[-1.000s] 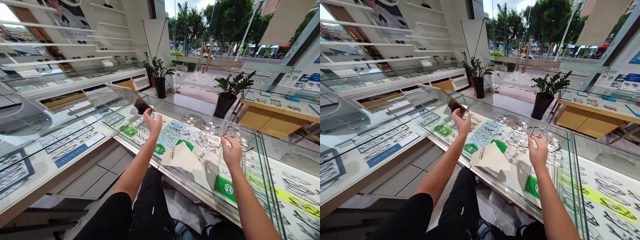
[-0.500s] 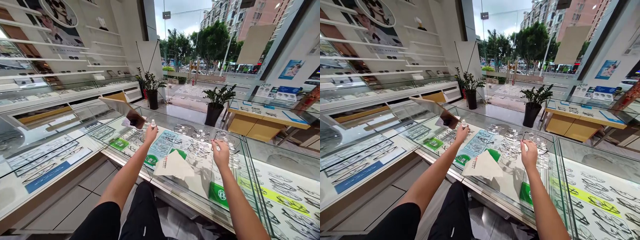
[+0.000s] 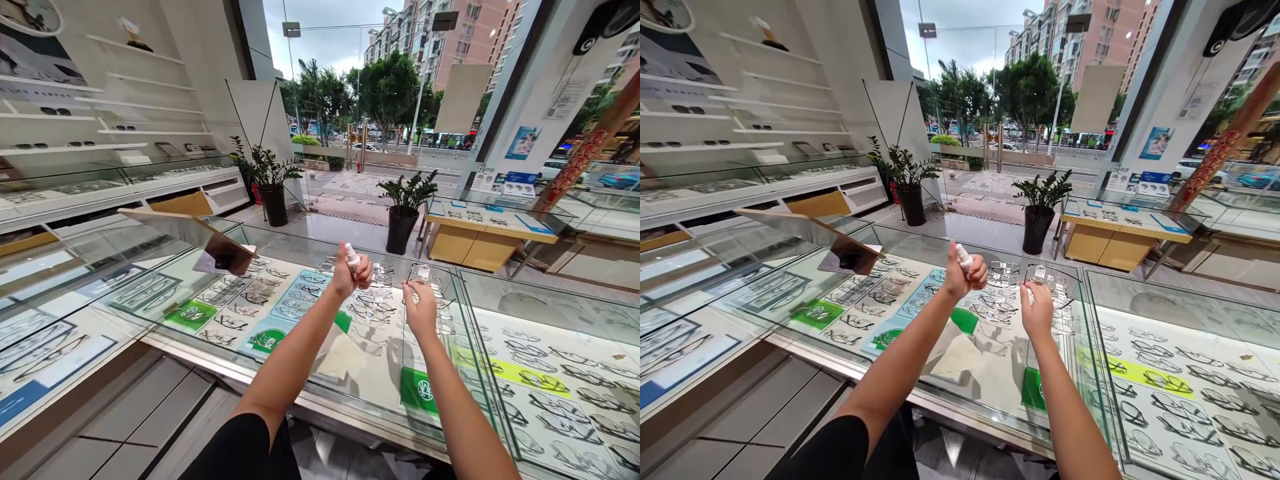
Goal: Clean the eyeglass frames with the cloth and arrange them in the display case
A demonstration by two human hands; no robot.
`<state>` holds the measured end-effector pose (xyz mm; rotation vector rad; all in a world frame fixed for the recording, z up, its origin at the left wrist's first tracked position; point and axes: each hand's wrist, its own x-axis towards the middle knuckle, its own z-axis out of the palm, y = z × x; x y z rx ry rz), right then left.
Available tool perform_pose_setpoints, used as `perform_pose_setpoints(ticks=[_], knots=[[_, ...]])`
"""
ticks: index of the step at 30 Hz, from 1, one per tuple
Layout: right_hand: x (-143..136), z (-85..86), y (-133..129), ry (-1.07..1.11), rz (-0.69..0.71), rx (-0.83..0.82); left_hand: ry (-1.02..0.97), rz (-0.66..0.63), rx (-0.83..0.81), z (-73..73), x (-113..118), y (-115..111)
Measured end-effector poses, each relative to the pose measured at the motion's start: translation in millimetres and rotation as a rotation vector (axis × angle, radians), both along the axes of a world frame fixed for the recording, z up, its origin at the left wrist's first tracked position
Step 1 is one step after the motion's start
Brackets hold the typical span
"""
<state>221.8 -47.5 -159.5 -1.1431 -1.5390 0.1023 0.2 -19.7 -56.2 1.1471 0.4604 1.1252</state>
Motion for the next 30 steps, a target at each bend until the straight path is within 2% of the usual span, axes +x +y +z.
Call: perform_pose_setpoints(ticks=[5, 9, 11, 15, 17, 30], knots=[[-8, 9.3, -9, 0.025, 0.072, -0.05, -0.046, -0.22, -0.064, -39.3, 17, 14], [-14, 15.8, -16, 0.078, 0.144, -0.081, -0.022, -0.308, -0.059, -58.2, 18, 20], [-16, 19.0, -19, 0.108, 0.182, -0.099, 0.011, -0.247, -0.039, -62.9, 18, 22], [-18, 26.0, -25, 0.193, 0.302, -0.177, 0.207, 0.023, 0.055, -70.5, 23, 23], [-20, 28.5, -27, 0.225, 0.363, -0.232, 0.299, 0.1, 0.091, -73.2, 26, 22], [-25, 25.9, -28, 0.295, 0.536, -0.329, 0.454, 0.145, 0.159, -83.7, 30, 24]])
